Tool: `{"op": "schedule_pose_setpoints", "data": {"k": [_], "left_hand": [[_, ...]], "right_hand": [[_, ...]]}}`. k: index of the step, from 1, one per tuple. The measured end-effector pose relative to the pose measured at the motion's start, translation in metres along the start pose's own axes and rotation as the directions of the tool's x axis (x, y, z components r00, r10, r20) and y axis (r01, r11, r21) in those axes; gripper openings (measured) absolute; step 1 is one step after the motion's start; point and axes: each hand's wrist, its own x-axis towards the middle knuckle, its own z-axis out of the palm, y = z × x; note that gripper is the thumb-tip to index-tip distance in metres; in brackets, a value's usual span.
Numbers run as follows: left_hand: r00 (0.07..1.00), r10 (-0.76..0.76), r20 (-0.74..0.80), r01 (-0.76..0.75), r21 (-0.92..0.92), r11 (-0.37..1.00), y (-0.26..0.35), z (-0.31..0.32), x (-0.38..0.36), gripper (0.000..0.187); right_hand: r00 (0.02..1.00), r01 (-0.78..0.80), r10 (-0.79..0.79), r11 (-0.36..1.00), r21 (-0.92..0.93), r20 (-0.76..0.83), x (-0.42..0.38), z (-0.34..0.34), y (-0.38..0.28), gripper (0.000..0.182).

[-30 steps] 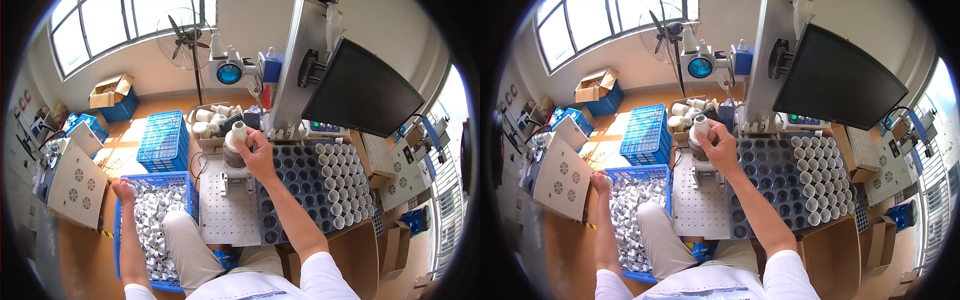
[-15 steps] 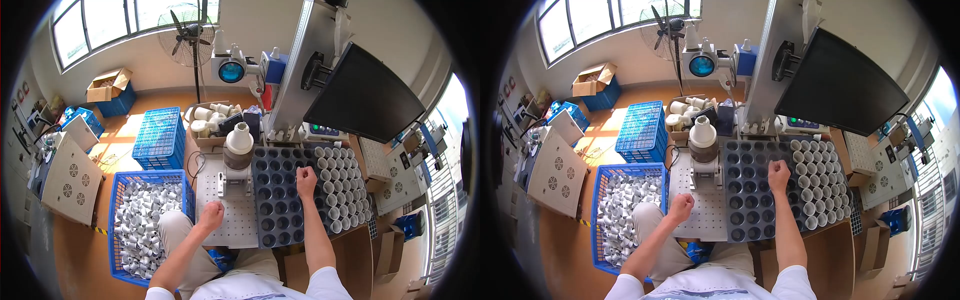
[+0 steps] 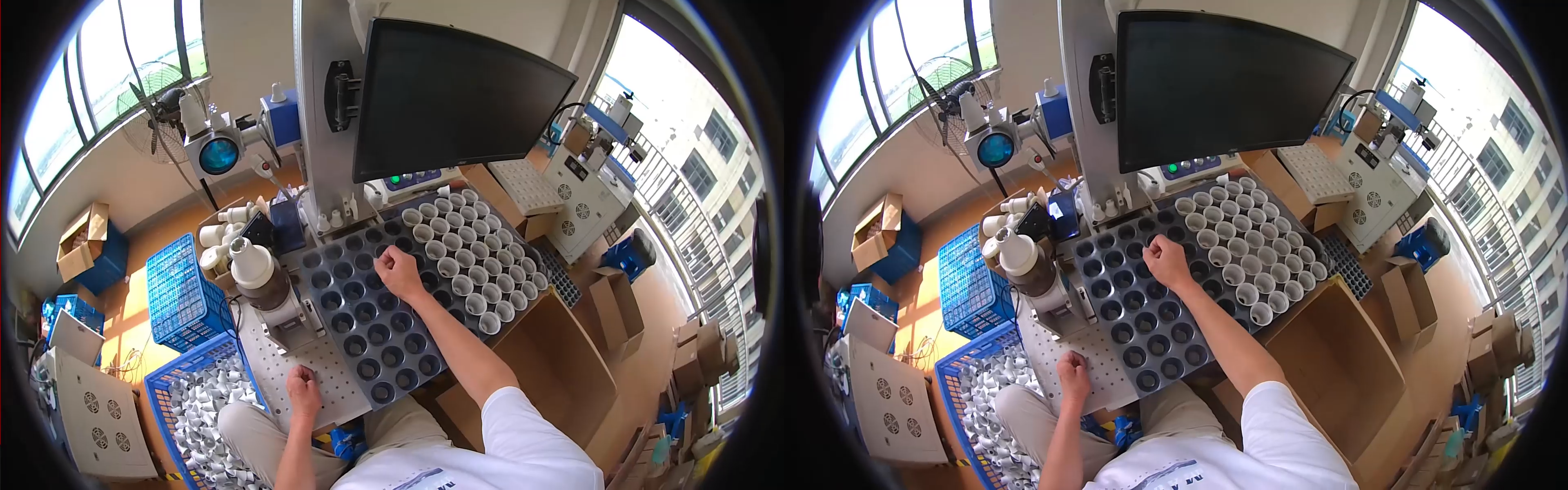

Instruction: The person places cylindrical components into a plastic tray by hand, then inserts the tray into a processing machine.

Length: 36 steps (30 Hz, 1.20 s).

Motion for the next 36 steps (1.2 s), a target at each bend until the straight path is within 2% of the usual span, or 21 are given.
{"op": "schedule_pose_setpoints", "data": {"k": [1,3,4,5,8,11,15,18,21,24,30,33,35,36], "left_hand": [[1.0,-0.01,0.003,0.01,-0.011,1.0,-0.003,0.001,0.0,0.011],[1.0,0.0,0.0,0.0,-0.025,1.0,-0.005,0.002,0.0,0.01],[1.0,0.02,-0.006,-0.02,-0.025,0.999,-0.002,0.001,0.001,0.01],[0.999,0.043,-0.013,-0.043,-0.024,0.999,-0.001,0.0,0.002,0.01],[1.0,-0.001,0.001,0.001,-0.037,0.999,-0.002,0.0,0.003,0.01],[0.999,0.032,-0.035,-0.033,-0.032,0.999,-0.013,0.004,0.004,0.01],[1.0,0.002,-0.028,-0.003,-0.038,0.999,-0.007,0.002,0.004,0.01],[1.0,-0.01,-0.021,0.009,-0.047,0.999,-0.007,0.002,0.004,0.011],[1.0,-0.016,-0.023,0.015,-0.052,0.999,-0.004,0.0,0.005,0.012],[0.999,-0.005,-0.046,0.004,-0.035,0.999,-0.001,0.001,0.005,0.013],[0.999,-0.001,-0.044,-0.002,-0.057,0.998,-0.004,0.002,0.006,0.012],[0.999,-0.005,-0.033,0.003,-0.057,0.998,-0.009,0.001,0.004,0.011],[0.999,-0.035,-0.029,0.034,-0.053,0.998,-0.004,0.001,0.005,0.01],[0.999,-0.02,-0.032,0.019,-0.036,0.999,-0.005,0.001,0.003,0.009]], "right_hand": [[0.999,0.022,-0.022,1.0,0.001,0.036,0.009,-0.005,-0.002,0.019],[0.99,0.138,-0.135,0.969,-0.204,0.032,0.043,-0.018,0.003,0.015],[0.977,0.204,-0.209,0.9,-0.385,0.029,0.058,-0.026,0.001,0.021],[0.961,0.269,-0.26,0.822,-0.501,0.09,0.082,-0.028,0.027,0.038],[0.984,0.175,-0.067,0.571,-0.802,0.167,0.108,-0.047,0.026,0.059],[0.914,0.078,0.3,0.533,-0.843,0.274,0.132,-0.061,0.027,0.07],[0.83,0.071,0.435,0.541,-0.838,0.351,0.149,-0.07,0.026,0.065],[0.862,0.076,0.394,0.521,-0.85,0.319,0.15,-0.07,0.019,0.066],[0.833,0.006,0.478,0.493,-0.87,0.277,0.15,-0.071,0.006,0.068],[0.814,-0.007,0.5,0.517,-0.856,0.295,0.156,-0.073,0.014,0.071],[0.867,0.006,0.44,0.459,-0.888,0.233,0.166,-0.065,0.039,0.073],[0.896,-0.01,0.373,0.56,-0.829,0.241,0.15,-0.078,0.02,0.072],[0.892,0.132,0.279,0.593,-0.795,0.356,0.157,-0.083,0.028,0.067],[0.886,0.112,0.285,0.634,-0.765,0.366,0.161,-0.085,0.035,0.064]]}}
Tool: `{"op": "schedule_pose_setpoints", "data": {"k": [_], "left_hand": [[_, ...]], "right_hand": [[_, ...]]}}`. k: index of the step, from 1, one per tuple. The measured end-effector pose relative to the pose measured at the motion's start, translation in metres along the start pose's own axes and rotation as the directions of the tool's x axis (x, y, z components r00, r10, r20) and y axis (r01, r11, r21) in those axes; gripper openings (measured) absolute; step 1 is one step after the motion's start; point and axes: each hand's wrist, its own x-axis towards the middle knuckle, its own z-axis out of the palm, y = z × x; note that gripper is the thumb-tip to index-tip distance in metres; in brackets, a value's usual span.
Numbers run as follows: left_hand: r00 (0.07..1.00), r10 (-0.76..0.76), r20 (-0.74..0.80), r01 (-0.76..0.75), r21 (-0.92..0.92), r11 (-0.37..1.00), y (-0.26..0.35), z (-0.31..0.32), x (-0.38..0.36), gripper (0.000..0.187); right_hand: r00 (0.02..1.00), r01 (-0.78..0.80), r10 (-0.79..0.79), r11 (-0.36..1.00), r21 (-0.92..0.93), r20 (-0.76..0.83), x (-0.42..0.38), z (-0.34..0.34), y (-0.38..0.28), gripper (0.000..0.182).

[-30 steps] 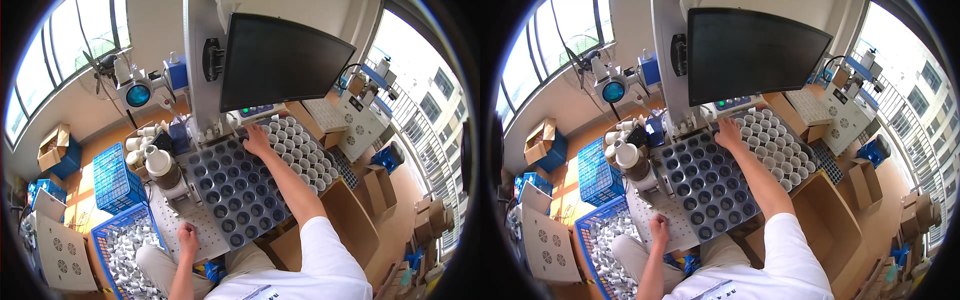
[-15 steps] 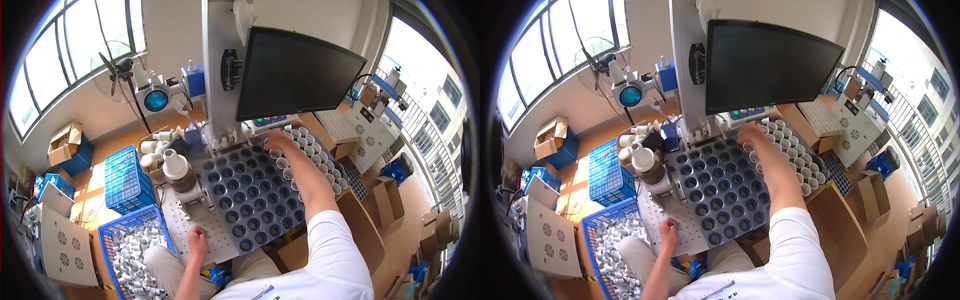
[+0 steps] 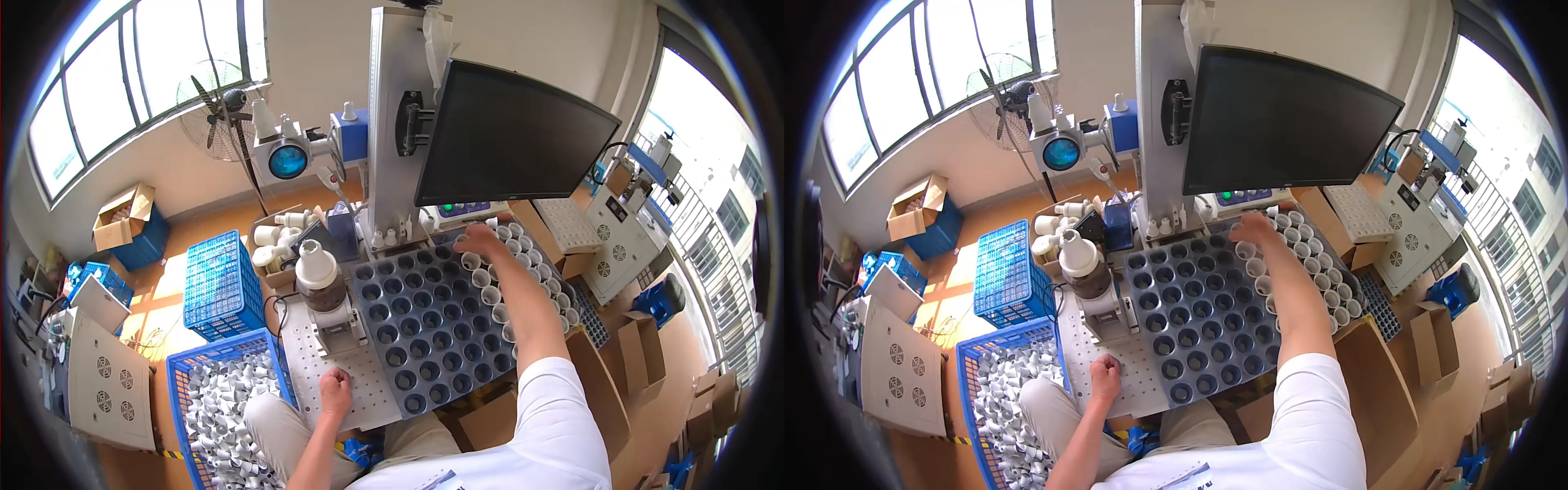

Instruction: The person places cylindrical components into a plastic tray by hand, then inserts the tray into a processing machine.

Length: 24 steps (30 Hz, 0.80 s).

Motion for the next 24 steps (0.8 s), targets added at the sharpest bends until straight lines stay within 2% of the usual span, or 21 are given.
{"op": "schedule_pose_setpoints", "data": {"k": [1,3,5,8,9,11,14,16,17,18,20,21,24], "left_hand": [[1.0,0.015,-0.003,-0.015,0.017,1.0,-0.003,0.001,0.0,0.009],[1.0,0.014,-0.006,-0.013,0.039,0.999,0.002,0.001,0.0,0.007],[1.0,0.015,0.001,-0.015,-0.004,1.0,0.006,-0.002,-0.001,0.009],[0.999,-0.033,-0.015,0.031,-0.131,0.991,0.005,-0.012,0.002,0.014],[0.998,-0.056,-0.021,0.051,-0.184,0.982,0.004,-0.017,0.007,0.017],[0.984,0.042,-0.176,-0.073,-0.178,0.981,0.03,-0.041,0.021,0.02],[0.932,0.113,-0.344,-0.205,-0.242,0.948,0.064,-0.077,0.053,0.023],[0.904,0.135,-0.405,-0.261,-0.273,0.926,0.089,-0.099,0.074,0.023],[0.903,0.141,-0.407,-0.277,-0.298,0.914,0.102,-0.107,0.084,0.024],[0.901,0.148,-0.408,-0.293,-0.321,0.9,0.115,-0.115,0.093,0.024],[0.886,0.178,-0.427,-0.306,-0.252,0.918,0.139,-0.126,0.11,0.026],[0.879,0.195,-0.436,-0.313,-0.217,0.924,0.15,-0.13,0.118,0.026],[0.864,0.217,-0.455,-0.331,-0.187,0.925,0.175,-0.134,0.138,0.029]], "right_hand": [[1.0,0.006,-0.007,0.999,0.054,0.013,0.005,0.001,0.006,0.061],[0.997,0.055,-0.039,0.964,0.26,-0.066,-0.001,0.0,0.011,0.056],[0.996,-0.075,0.052,0.919,0.388,0.071,0.0,-0.01,0.011,0.05],[0.993,-0.083,0.108,0.915,0.395,-0.042,-0.01,-0.027,0.01,0.043],[0.989,-0.088,0.137,0.845,0.528,-0.054,-0.016,-0.032,0.004,0.041],[0.977,-0.095,0.205,0.648,0.756,-0.054,-0.033,-0.038,-0.004,0.037],[0.992,0.066,0.04,0.663,0.746,-0.123,-0.074,-0.056,-0.033,0.041],[0.988,0.116,0.014,0.576,0.809,-0.151,-0.088,-0.044,-0.038,0.041],[0.986,0.14,0.004,0.528,0.838,-0.167,-0.093,-0.039,-0.041,0.042],[0.982,0.16,-0.002,0.534,0.83,-0.188,-0.097,-0.034,-0.046,0.04],[0.973,0.199,-0.012,0.545,0.814,-0.23,-0.103,-0.025,-0.057,0.037],[0.961,0.246,-0.018,0.507,0.826,-0.275,-0.105,-0.021,-0.065,0.032],[0.914,0.337,-0.08,0.695,0.635,-0.397,-0.105,-0.012,-0.078,0.033]]}}
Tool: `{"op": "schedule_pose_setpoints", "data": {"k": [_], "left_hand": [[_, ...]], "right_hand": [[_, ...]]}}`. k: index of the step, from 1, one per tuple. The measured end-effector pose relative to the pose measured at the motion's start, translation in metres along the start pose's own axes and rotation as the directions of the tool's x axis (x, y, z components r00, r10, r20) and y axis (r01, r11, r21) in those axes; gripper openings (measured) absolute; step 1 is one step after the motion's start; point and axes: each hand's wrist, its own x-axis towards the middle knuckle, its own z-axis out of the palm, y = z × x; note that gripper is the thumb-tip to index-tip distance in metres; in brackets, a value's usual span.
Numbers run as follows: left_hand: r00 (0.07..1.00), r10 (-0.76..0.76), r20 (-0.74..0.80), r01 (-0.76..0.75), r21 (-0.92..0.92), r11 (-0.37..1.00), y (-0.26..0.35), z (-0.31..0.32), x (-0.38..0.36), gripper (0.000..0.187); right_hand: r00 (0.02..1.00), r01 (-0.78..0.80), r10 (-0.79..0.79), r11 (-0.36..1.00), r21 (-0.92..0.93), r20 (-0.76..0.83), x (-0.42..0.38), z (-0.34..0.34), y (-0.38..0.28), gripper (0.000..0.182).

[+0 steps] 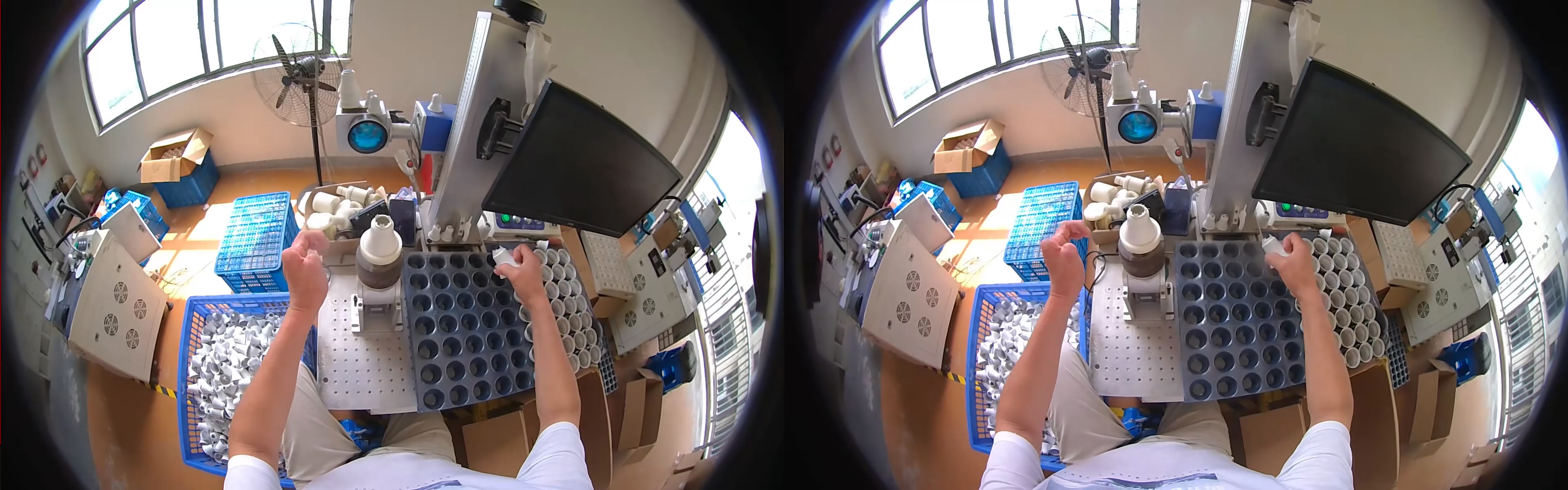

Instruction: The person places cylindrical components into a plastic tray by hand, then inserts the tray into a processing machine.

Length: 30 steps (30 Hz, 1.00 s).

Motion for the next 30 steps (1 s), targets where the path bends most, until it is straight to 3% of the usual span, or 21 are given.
{"op": "schedule_pose_setpoints", "data": {"k": [1,5,8,11,14,18,19,22,25,30], "left_hand": [[0.997,0.068,0.045,-0.069,0.028,0.997,0.0,0.0,0.009,0.03],[0.999,0.033,0.014,-0.035,0.159,0.987,0.025,0.013,0.024,0.035],[0.998,0.042,0.045,-0.05,0.187,0.981,0.026,0.022,0.032,0.036],[0.983,0.143,0.113,-0.159,0.146,0.976,0.01,0.038,0.042,0.037],[0.944,0.308,0.121,-0.322,0.117,0.94,0.003,0.061,0.043,0.036],[0.936,0.237,0.259,-0.297,0.225,0.928,0.018,0.075,0.036,0.036],[0.934,0.322,0.156,-0.352,0.237,0.906,0.016,0.084,0.035,0.035],[0.924,0.082,0.374,-0.089,0.001,0.996,0.037,0.073,0.037,0.033],[0.977,0.14,0.159,-0.119,-0.134,0.984,0.07,0.04,0.038,0.028],[0.982,0.145,-0.122,-0.14,0.05,0.989,0.019,-0.084,0.038,0.023]], "right_hand": [[1.0,0.008,-0.008,0.998,0.069,-0.008,-0.004,0.005,-0.019,0.037],[0.999,-0.022,0.015,0.957,0.289,0.028,-0.011,0.015,-0.066,0.042],[0.998,0.055,-0.055,0.893,0.446,-0.014,-0.008,0.024,-0.072,0.042],[0.995,0.095,-0.072,0.81,0.579,-0.062,-0.01,0.036,-0.098,0.041],[0.992,0.126,-0.104,0.73,0.672,-0.073,-0.009,0.056,-0.118,0.039],[0.983,0.178,-0.161,0.663,0.727,-0.093,-0.005,0.084,-0.146,0.035],[0.98,0.186,-0.175,0.645,0.741,-0.094,-0.005,0.091,-0.151,0.034],[0.977,0.161,-0.208,0.617,0.771,-0.038,-0.006,0.108,-0.17,0.032],[0.968,0.181,-0.251,0.66,0.729,-0.014,-0.01,0.13,-0.182,0.03],[0.953,0.25,-0.303,0.785,0.566,0.0,-0.016,0.157,-0.174,0.032]]}}
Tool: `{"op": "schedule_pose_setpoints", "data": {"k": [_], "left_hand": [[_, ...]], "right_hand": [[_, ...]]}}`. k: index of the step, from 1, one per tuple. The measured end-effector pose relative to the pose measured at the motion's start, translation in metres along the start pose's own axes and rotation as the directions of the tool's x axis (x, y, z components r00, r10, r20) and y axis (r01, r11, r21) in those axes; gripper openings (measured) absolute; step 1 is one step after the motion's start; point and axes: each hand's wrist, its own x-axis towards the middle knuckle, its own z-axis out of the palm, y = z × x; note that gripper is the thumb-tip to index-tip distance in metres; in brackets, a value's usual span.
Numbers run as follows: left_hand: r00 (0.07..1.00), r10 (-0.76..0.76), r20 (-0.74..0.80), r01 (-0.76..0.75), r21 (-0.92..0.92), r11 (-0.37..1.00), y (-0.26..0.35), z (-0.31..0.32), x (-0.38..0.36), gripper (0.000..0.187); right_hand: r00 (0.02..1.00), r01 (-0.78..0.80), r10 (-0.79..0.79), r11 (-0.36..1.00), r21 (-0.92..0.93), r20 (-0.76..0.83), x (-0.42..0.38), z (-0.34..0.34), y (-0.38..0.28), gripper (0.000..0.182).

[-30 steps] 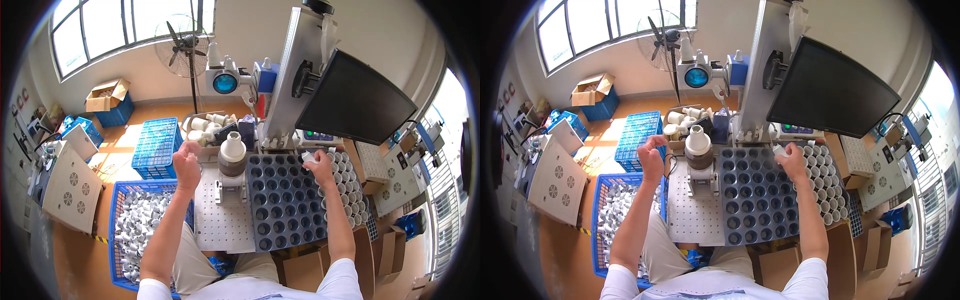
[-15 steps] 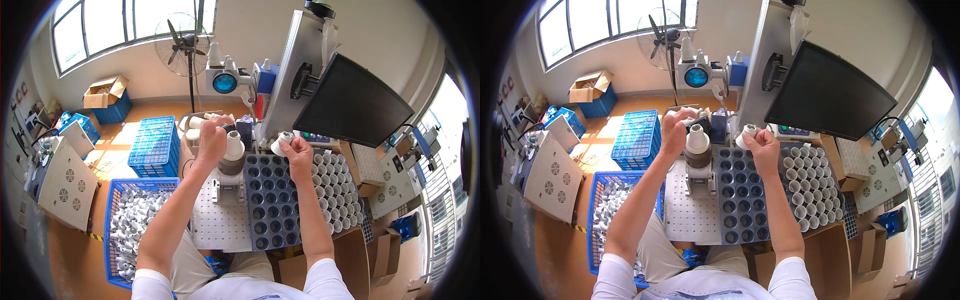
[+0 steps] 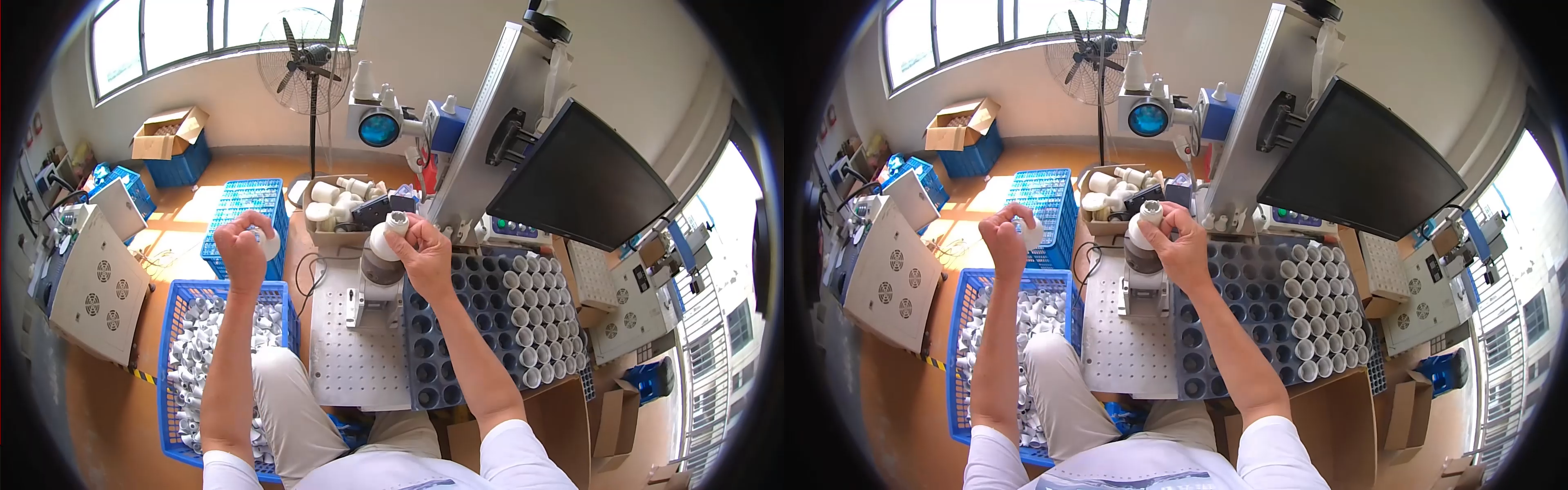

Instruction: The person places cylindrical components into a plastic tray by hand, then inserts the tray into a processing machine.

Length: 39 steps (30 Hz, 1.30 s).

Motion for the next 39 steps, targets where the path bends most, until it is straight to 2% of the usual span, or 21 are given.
{"op": "schedule_pose_setpoints", "data": {"k": [1,4,5,6,7,10,13,15,16,17,18,19,20,21,22,23,25,30,33,37,39], "left_hand": [[0.994,-0.103,-0.035,0.104,0.032,0.994,-0.018,-0.031,-0.005,0.022],[0.983,-0.117,-0.142,0.154,0.286,0.946,-0.1,-0.133,-0.031,0.022],[0.958,-0.223,-0.181,0.251,0.155,0.955,-0.124,-0.165,-0.045,0.022],[0.969,-0.14,-0.205,0.202,0.323,0.924,-0.159,-0.202,-0.059,0.024],[0.962,-0.171,-0.212,0.246,0.4,0.883,-0.183,-0.234,-0.075,0.024],[0.937,-0.095,-0.337,0.312,0.683,0.66,-0.199,-0.289,-0.114,0.022],[0.915,-0.135,-0.379,0.397,0.792,0.464,-0.221,-0.346,-0.162,0.021],[0.929,-0.071,-0.364,0.355,0.815,0.459,-0.25,-0.382,-0.215,0.025],[0.913,-0.052,-0.404,0.383,0.806,0.451,-0.24,-0.379,-0.245,0.024],[0.839,-0.299,-0.454,0.543,0.707,0.453,-0.228,-0.378,-0.268,0.025],[0.787,-0.388,-0.48,0.613,0.686,0.393,-0.191,-0.353,-0.292,0.026],[0.832,-0.394,-0.39,0.542,0.72,0.433,-0.184,-0.35,-0.331,0.027],[0.758,-0.41,-0.508,0.65,0.641,0.409,-0.197,-0.347,-0.381,0.027],[0.71,-0.488,-0.507,0.684,0.661,0.308,-0.2,-0.349,-0.427,0.025],[0.73,-0.442,-0.522,0.652,0.726,0.219,-0.189,-0.338,-0.47,0.023],[0.687,-0.579,-0.44,0.674,0.684,0.279,-0.188,-0.345,-0.506,0.023],[0.607,-0.686,-0.402,0.697,0.683,0.217,-0.173,-0.326,-0.543,0.023],[0.625,-0.651,-0.43,0.679,0.711,0.183,-0.161,-0.305,-0.547,0.024],[0.704,-0.559,-0.438,0.644,0.725,0.242,-0.167,-0.331,-0.537,0.025],[0.635,-0.697,-0.334,0.653,0.715,0.252,-0.114,-0.294,-0.463,0.026],[0.694,-0.635,-0.34,0.603,0.756,0.254,-0.139,-0.301,-0.477,0.024]], "right_hand": [[1.0,0.016,-0.016,1.0,0.001,0.006,-0.001,0.002,-0.001,0.035],[0.996,0.069,-0.074,0.99,-0.122,-0.04,-0.004,0.006,0.003,0.035],[0.995,0.073,-0.079,0.991,-0.111,-0.054,-0.003,0.006,0.006,0.036],[0.994,0.075,-0.082,0.992,-0.098,-0.065,-0.004,0.007,0.01,0.036],[0.994,0.074,-0.08,0.994,-0.08,-0.073,-0.006,0.01,0.012,0.037],[0.996,-0.001,-0.004,0.998,-0.057,-0.093,-0.009,0.012,0.009,0.037],[0.994,0.031,-0.035,0.999,-0.042,-0.103,-0.012,0.016,0.01,0.036],[0.994,0.055,-0.056,0.998,-0.012,-0.093,-0.018,0.01,0.012,0.033],[0.993,0.078,-0.082,0.996,-0.054,-0.086,-0.025,0.004,0.014,0.032],[0.99,0.095,-0.105,0.989,-0.11,-0.09,-0.034,-0.007,0.016,0.03],[0.987,0.106,-0.125,0.979,-0.176,-0.099,-0.044,-0.024,0.018,0.029],[0.991,0.061,-0.088,0.967,-0.246,-0.1,-0.055,-0.041,0.021,0.027],[0.994,0.014,-0.047,0.951,-0.308,-0.1,-0.064,-0.06,0.025,0.025],[0.99,0.027,-0.083,0.907,-0.421,-0.115,-0.07,-0.081,0.035,0.018],[0.989,-0.026,-0.052,0.863,-0.505,-0.14,-0.073,-0.103,0.048,0.018],[0.987,-0.08,-0.018,0.813,-0.576,-0.162,-0.075,-0.13,0.061,0.018],[0.977,-0.19,0.057,0.683,-0.705,-0.208,-0.078,-0.182,0.082,0.021],[0.948,-0.294,0.207,0.286,-0.912,-0.241,-0.066,-0.272,0.119,0.037],[0.835,-0.308,0.514,0.142,-0.941,-0.196,-0.055,-0.287,0.123,0.059],[0.869,-0.192,0.482,0.118,-0.974,-0.113,-0.051,-0.285,0.118,0.052],[0.864,-0.185,0.496,0.152,-0.971,-0.087,-0.05,-0.287,0.119,0.05]]}}
